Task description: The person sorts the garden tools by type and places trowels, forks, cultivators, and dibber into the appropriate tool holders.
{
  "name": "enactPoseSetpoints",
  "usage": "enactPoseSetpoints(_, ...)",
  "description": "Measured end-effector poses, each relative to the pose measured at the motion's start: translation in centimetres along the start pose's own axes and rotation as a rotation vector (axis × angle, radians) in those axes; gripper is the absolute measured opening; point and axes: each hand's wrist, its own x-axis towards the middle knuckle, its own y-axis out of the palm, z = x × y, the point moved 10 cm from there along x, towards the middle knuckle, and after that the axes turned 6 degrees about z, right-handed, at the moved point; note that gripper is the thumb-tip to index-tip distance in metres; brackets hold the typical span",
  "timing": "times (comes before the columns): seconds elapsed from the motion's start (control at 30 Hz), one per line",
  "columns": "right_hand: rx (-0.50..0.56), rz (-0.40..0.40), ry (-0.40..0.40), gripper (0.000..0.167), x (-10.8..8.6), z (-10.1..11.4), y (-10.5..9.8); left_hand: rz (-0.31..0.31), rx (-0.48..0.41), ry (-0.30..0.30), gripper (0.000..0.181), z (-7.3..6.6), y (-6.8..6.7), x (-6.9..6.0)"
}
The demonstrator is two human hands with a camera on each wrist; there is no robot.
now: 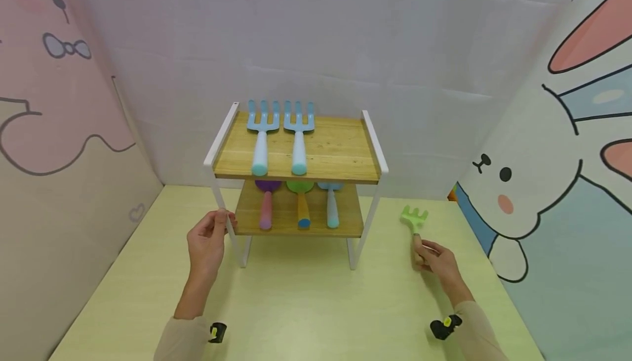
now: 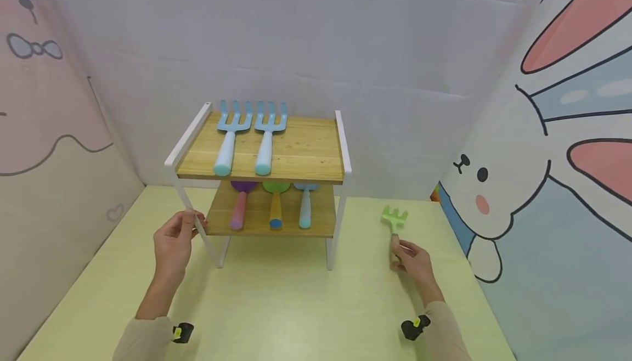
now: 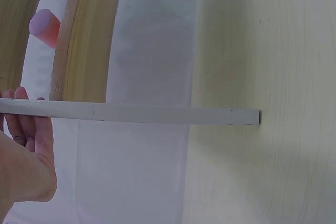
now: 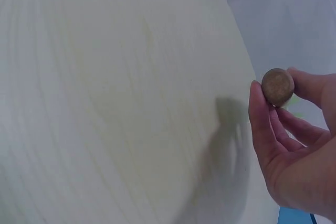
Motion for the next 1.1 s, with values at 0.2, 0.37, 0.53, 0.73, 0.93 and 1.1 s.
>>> enactPoseSetpoints(0.2, -0.005, 0.013, -0.049, 0.057, -0.7, 0.8, 0.4, -0.009, -0.009, -0.019, 0.033, 0.2, 0.0, -0.1)
enactPoseSetpoints(0.37, -0.008, 0.016, -0.069, 0.057, -1.2, 0.6, 0.5, -0.011, -0.016, -0.041, 0.034, 0.5, 0.1, -0.2)
enactPoseSetpoints(0.53, 0.013, 0.013, -0.09, 0.056, -1.7, 0.7, 0.7, -0.002, -0.03, -0.03, 0.032, 0.3, 0.0, -0.3)
enactPoseSetpoints(0.73, 0.012, 0.023, -0.118, 0.058, -2.8, 1.5, 0.8, 0.001, -0.055, -0.011, 0.031, -0.1, 0.0, -0.2)
enactPoseSetpoints(0.93, 0.005, 0.028, -0.138, 0.057, -3.8, 2.1, 1.1, -0.009, -0.079, 0.02, 0.028, -0.7, -0.1, -0.2)
enactPoseSetpoints(1.1, -0.006, 0.032, -0.164, 0.058, -4.6, 2.4, 1.3, -0.007, -0.092, 0.045, 0.027, -1.4, 0.1, -0.1)
